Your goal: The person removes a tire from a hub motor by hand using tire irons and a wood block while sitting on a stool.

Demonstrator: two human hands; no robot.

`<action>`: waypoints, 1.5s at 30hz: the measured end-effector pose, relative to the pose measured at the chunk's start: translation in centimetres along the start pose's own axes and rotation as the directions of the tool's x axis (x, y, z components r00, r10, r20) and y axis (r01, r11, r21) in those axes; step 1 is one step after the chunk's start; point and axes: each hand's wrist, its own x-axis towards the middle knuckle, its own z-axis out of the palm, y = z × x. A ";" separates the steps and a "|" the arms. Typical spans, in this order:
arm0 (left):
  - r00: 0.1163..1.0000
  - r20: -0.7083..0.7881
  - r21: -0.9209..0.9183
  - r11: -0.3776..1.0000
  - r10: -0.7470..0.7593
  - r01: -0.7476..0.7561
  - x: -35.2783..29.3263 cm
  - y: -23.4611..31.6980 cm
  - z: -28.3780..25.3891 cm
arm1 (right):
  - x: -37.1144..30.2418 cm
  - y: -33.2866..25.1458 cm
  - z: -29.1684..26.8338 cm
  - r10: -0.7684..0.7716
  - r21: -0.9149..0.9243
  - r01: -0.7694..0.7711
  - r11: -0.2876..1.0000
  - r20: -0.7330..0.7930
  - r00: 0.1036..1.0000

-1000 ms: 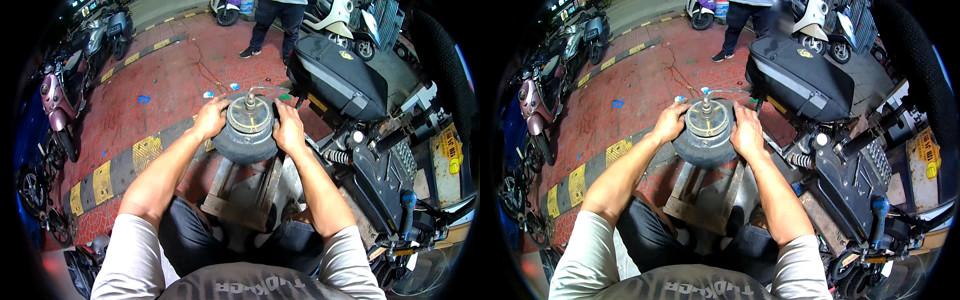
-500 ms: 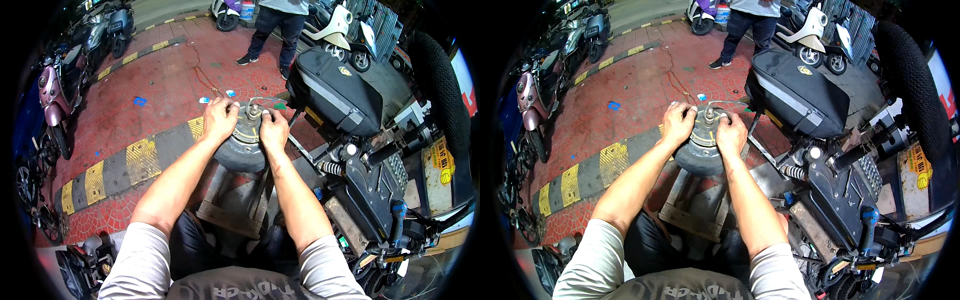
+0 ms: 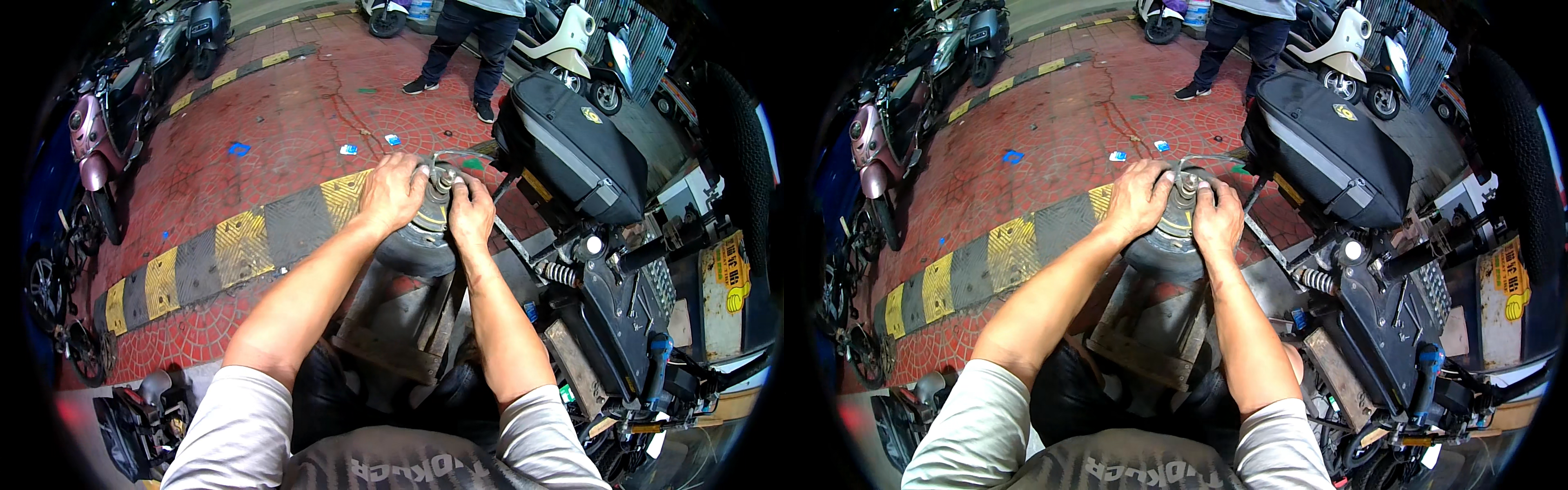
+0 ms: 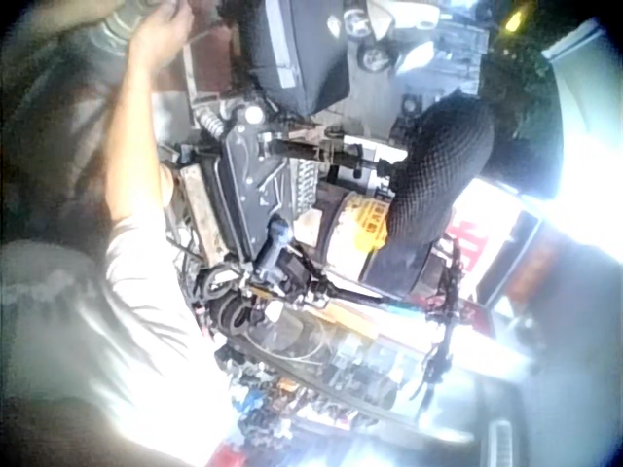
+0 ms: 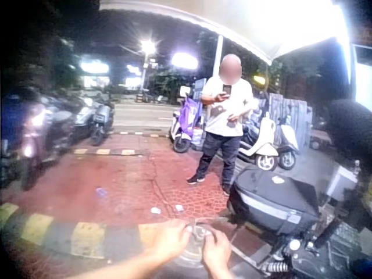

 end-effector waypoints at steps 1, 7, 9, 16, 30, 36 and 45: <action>0.999 0.043 -0.021 1.000 0.005 -0.005 -0.2 0.0 -0.1 | -0.1 0.0 -0.2 -0.016 0.014 0.016 1.000 -0.005 1.000; 0.996 0.086 -0.043 0.999 -0.001 0.005 -0.9 -0.1 -0.2 | -0.4 1.0 -0.6 -0.079 0.090 0.075 0.993 0.032 0.996; 0.995 0.103 -0.061 0.998 0.015 -0.008 -0.9 -0.2 -0.4 | 0.3 2.5 -0.4 -0.032 0.210 0.012 0.978 0.090 0.995; 0.989 0.140 -0.028 0.999 0.037 -0.033 -1.5 -0.1 -0.9 | 1.2 -2.7 -3.2 -0.188 0.189 0.166 0.968 0.102 0.977; 0.782 0.233 -0.330 0.709 -0.578 0.623 -2.0 -6.5 -1.1 | 0.8 -0.8 -4.2 -0.314 0.069 0.307 0.949 0.248 0.916; 0.673 0.340 -0.486 0.490 -0.656 0.723 -2.4 -7.5 -0.4 | -0.3 -2.0 -3.5 -0.290 0.004 0.297 0.955 0.230 0.929; 0.611 0.468 -0.559 0.322 -0.638 0.764 -2.5 -3.4 -2.3 | 0.2 -3.1 -2.5 -0.329 -0.170 0.375 0.911 0.247 0.911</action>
